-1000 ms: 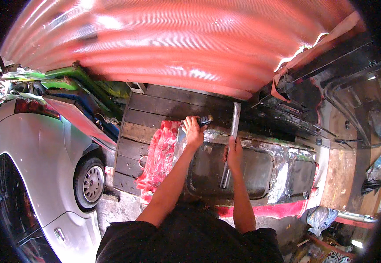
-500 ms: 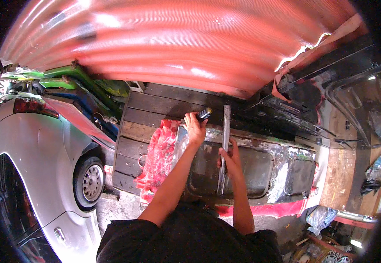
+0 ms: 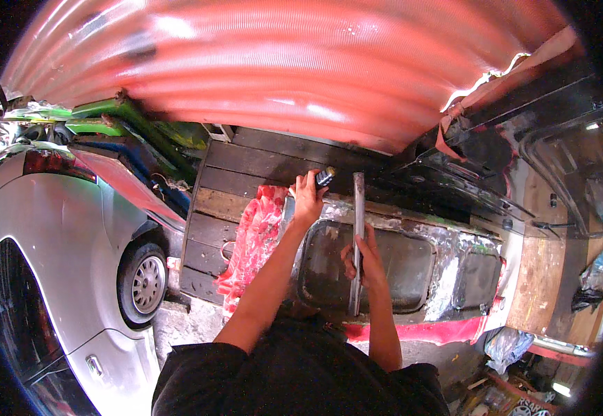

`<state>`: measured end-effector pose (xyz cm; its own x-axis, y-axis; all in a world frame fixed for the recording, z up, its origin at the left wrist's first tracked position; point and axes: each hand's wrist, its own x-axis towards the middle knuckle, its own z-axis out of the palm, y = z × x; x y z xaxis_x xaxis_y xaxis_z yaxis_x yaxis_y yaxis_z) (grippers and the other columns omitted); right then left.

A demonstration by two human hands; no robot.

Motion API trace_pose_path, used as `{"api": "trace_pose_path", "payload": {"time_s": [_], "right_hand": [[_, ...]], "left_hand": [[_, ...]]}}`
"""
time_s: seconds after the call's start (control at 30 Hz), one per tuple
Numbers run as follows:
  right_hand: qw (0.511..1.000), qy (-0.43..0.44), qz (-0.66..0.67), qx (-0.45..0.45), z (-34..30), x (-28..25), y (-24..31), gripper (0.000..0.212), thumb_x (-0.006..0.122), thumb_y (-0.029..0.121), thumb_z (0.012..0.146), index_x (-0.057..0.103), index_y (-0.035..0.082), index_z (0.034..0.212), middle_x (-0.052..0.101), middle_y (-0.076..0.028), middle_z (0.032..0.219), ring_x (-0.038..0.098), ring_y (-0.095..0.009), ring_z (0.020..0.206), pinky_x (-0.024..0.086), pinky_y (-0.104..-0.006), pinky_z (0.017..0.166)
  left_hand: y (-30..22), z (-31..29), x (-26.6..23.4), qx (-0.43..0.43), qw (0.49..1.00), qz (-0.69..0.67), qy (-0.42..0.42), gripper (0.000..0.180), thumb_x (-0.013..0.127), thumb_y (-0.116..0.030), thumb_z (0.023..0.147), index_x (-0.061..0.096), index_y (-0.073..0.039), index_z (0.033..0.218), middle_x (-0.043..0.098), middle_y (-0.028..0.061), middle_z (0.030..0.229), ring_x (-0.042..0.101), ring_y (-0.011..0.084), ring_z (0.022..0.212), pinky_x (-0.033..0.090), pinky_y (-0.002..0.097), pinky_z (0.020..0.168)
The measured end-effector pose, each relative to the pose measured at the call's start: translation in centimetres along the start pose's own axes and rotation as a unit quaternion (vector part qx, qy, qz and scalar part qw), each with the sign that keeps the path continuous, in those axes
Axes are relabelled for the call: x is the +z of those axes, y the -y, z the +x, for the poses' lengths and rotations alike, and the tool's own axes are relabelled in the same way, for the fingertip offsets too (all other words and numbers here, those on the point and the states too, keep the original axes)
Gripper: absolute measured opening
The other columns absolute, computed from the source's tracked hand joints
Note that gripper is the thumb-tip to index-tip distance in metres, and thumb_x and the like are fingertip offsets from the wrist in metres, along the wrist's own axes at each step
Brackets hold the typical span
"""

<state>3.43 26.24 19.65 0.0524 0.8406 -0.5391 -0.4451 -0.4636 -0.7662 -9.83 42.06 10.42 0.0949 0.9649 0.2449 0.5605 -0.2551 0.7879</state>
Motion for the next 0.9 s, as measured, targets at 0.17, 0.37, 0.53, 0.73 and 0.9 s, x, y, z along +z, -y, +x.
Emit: {"api": "trace_pose_path", "payload": {"time_s": [0.17,0.37,0.53,0.73,0.9], "right_hand": [[0.996,0.024,0.064,0.049,0.2,-1.4,-0.8,0.046,0.046,0.032,0.101,0.024,0.031,0.142,0.049,-0.006,0.063,0.038,-0.012,0.035,0.031,-0.0263,0.032],[0.997,-0.003,0.062,0.039,0.3,-1.6,-0.7,0.041,0.040,0.037,0.102,0.027,0.033,0.140,0.046,-0.004,0.062,0.036,-0.011,0.036,0.031,-0.0263,0.033],[0.999,-0.035,0.015,0.002,0.7,-1.0,1.5,0.041,0.044,0.035,0.101,0.031,0.030,0.139,0.046,-0.003,0.062,0.037,-0.010,0.037,0.031,-0.0260,0.033],[0.976,-0.075,-0.129,-0.161,2.0,0.1,3.4,0.046,0.044,0.034,0.102,0.029,0.024,0.144,0.048,-0.003,0.060,0.040,-0.009,0.037,0.033,-0.0250,0.032],[0.870,-0.088,-0.447,-0.189,4.6,-1.0,-1.5,0.052,0.047,0.029,0.101,0.032,0.011,0.148,0.054,-0.005,0.068,0.054,-0.014,0.060,0.047,-0.0305,0.058]], "left_hand": [[-0.4,-0.1,1.1,-0.030,0.999,0.035,-0.009,0.045,0.066,-0.012,0.082,0.048,-0.012,0.124,0.058,0.0074,0.114,0.047,0.0324,0.109,0.032,0.0536,0.089],[-0.3,0.1,1.0,-0.057,0.997,0.041,-0.019,0.043,0.066,-0.013,0.082,0.049,-0.012,0.122,0.058,0.0068,0.113,0.048,0.0313,0.110,0.032,0.0545,0.089],[-0.1,-0.8,0.8,-0.048,0.997,0.045,0.034,0.046,0.066,-0.011,0.082,0.048,-0.012,0.123,0.058,0.0052,0.117,0.048,0.0311,0.111,0.032,0.0562,0.089],[0.2,-0.6,0.7,-0.027,0.999,0.042,0.020,0.045,0.066,-0.012,0.083,0.048,-0.011,0.124,0.058,0.0051,0.117,0.046,0.0309,0.113,0.033,0.0591,0.087],[0.2,-0.4,0.5,-0.043,0.998,0.042,0.033,0.043,0.066,-0.014,0.084,0.048,-0.010,0.123,0.058,0.0064,0.116,0.046,0.0314,0.113,0.033,0.0571,0.088]]}}
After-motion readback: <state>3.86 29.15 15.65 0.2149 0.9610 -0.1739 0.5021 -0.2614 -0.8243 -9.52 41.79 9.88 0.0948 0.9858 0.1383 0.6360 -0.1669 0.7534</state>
